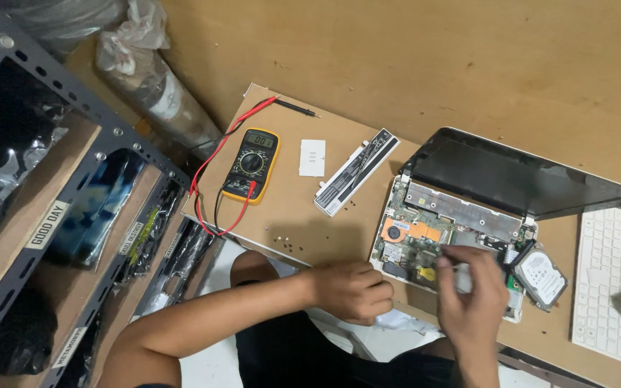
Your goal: Inspecting and reassembling a laptop motherboard using a multimeter and manual manipulation of internal components.
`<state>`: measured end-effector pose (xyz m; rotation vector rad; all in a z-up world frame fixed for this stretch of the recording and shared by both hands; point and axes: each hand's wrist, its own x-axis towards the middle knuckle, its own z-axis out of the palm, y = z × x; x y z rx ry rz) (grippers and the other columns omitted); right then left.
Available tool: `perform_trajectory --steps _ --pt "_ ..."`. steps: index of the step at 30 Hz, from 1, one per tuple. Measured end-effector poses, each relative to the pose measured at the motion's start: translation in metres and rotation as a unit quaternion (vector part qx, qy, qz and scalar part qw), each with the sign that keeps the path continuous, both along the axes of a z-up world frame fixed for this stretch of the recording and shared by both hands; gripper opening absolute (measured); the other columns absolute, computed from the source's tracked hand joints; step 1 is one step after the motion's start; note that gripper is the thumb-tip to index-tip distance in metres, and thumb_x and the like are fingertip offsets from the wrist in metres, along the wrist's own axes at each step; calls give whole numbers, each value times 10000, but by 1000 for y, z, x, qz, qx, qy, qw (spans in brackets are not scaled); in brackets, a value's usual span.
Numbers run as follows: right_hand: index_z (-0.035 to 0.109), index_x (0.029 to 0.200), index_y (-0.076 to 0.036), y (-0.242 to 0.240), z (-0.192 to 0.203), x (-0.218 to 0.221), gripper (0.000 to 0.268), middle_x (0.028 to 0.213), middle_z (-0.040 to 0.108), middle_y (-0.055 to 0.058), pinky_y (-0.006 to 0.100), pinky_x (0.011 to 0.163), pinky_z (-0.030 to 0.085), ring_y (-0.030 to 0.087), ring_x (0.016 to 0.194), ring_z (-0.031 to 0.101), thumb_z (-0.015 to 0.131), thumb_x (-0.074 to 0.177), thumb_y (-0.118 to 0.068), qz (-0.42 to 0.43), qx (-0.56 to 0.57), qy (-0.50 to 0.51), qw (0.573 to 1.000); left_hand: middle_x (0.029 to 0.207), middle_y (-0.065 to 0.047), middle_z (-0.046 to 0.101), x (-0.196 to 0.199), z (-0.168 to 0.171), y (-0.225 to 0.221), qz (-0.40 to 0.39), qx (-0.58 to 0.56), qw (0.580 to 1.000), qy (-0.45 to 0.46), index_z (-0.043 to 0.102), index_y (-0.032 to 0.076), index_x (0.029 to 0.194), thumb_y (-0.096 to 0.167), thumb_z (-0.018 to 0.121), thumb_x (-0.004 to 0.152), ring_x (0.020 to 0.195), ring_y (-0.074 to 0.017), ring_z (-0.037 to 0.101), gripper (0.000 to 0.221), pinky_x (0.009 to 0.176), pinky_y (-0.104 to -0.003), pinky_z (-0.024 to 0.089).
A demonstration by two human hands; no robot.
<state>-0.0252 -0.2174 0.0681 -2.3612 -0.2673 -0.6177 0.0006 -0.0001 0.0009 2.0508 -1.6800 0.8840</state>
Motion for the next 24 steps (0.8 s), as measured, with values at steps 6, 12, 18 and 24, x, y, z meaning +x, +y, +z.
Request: perform_trajectory --steps 6,12,18,24 --pt "717 1083 -121 60 41 25 209 1020 729 31 359 895 370 221 969 655 598 953 -232 327 -67 190 924 775 -101 542 5 -7 -6 -87 -5 994 -58 585 67 754 52 498 934 660 -278 510 200 611 -428 422" --pt "742 899 -89 85 23 50 116 821 746 96 417 767 491 317 798 710 654 879 -163 396 -104 209 888 825 -37 649 10 3 -4 -24 86 941 -326 612 136 803 83 489 949 747 -193 593 198 782 -354 492" --pt "676 775 -77 90 22 54 142 726 697 70 385 639 485 265 654 645 597 883 -124 414 -88 200 884 753 -4 608 11 1 -2 -35 67 945 -319 549 174 742 72 490 954 685 -158 532 243 693 -298 421" --pt "685 902 -121 101 6 61 115 916 633 21 403 805 347 239 867 585 597 966 -157 391 -116 121 905 735 1 426 -18 10 -2 -90 1 988 -127 481 153 741 112 435 1043 601 -148 410 308 581 -305 308"
